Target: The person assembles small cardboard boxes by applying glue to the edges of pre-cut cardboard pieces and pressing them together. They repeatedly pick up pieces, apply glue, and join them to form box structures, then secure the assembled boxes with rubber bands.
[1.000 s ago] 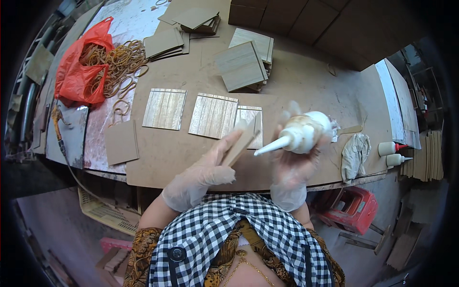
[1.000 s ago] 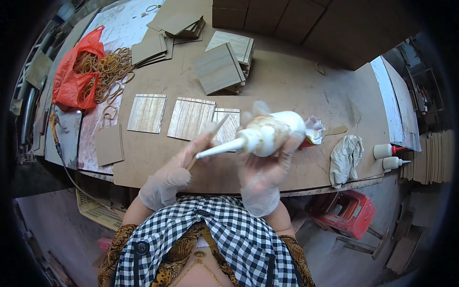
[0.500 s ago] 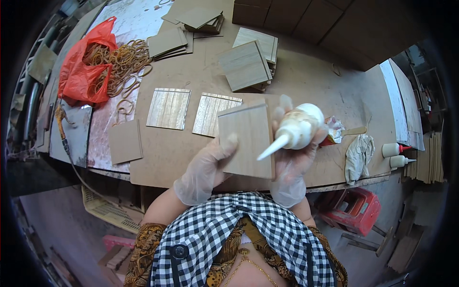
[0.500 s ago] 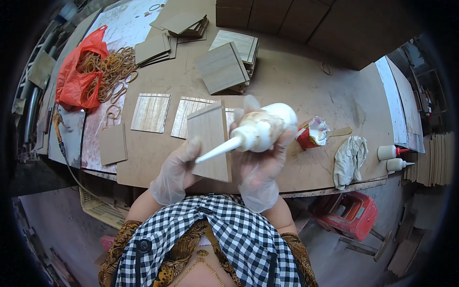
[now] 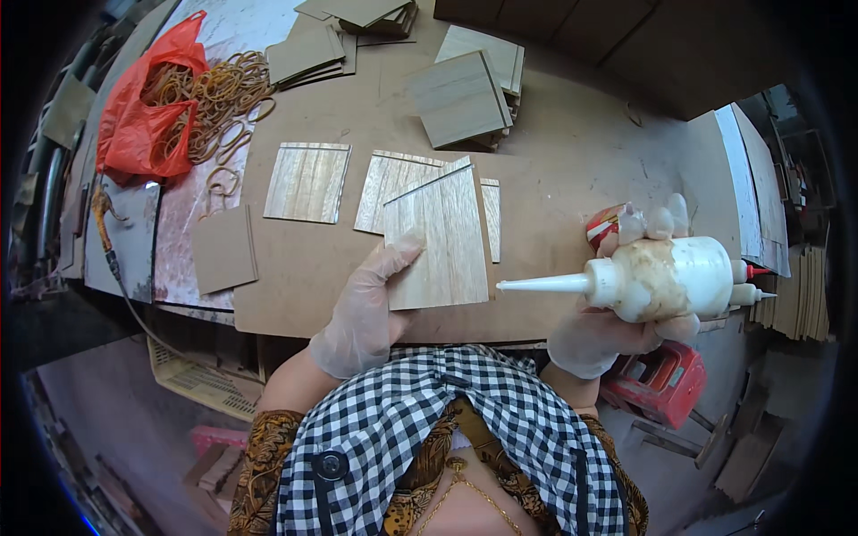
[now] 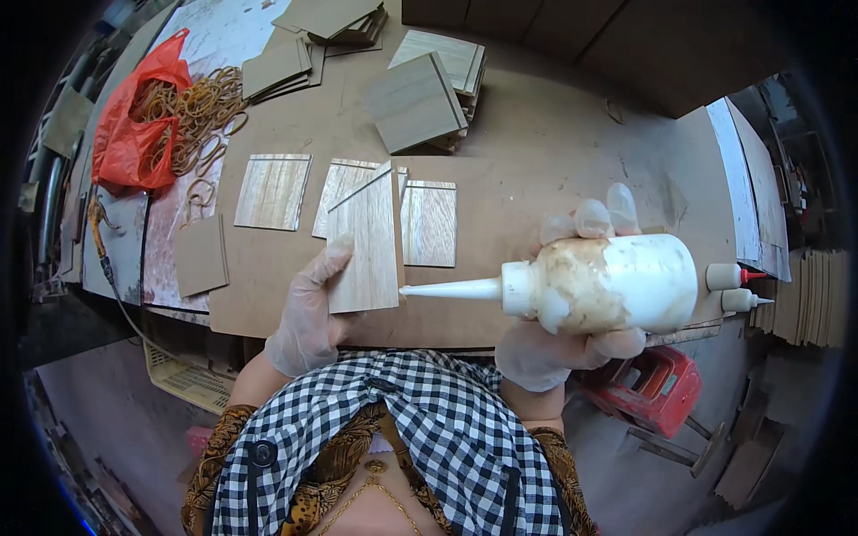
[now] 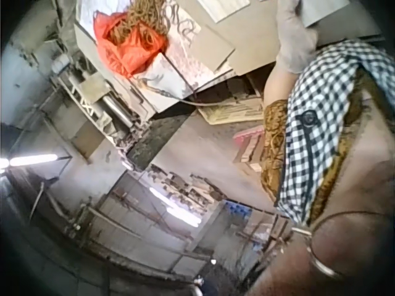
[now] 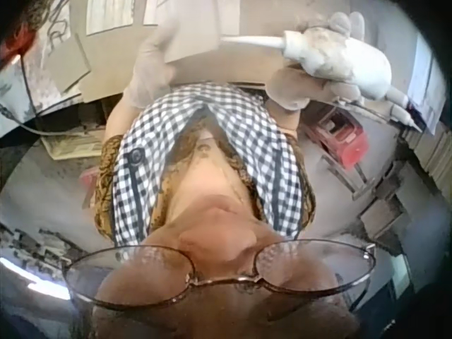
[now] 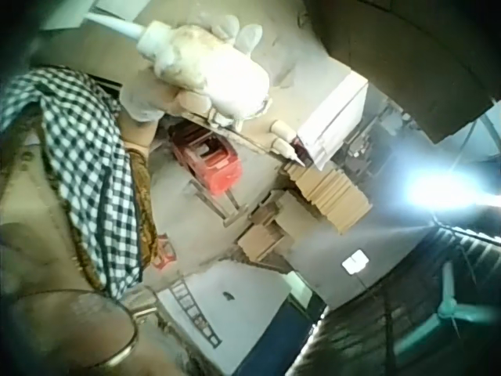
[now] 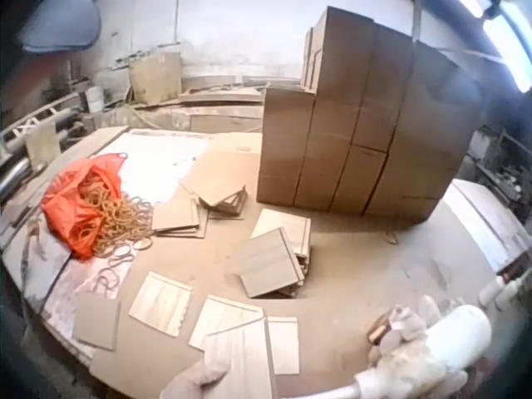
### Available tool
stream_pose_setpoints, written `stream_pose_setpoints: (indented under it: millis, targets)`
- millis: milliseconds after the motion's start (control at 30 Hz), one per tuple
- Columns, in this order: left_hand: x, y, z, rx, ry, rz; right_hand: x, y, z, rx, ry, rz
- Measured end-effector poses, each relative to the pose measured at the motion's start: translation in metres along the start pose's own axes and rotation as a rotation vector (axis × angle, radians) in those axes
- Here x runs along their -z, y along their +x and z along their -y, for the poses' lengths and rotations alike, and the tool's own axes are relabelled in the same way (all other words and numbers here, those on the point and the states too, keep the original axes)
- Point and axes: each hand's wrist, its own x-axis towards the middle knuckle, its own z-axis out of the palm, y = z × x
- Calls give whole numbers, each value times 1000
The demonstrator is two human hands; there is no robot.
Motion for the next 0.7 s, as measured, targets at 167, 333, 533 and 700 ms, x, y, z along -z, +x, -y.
stream_pose_setpoints:
  millis: [167,333,533,700]
  targets:
    - [-4,-7,-4,30,52,-31,24,2,4,-49,314,140]
    - [-4,-9,-4,58,47,-28,36,5,-7,35,497,403]
    - [4,-5,-2,61,27,-11,34,1,-9,11,538,409]
    - [4,-6,-1,54,40,-29,36,0,-8,-51,566,462]
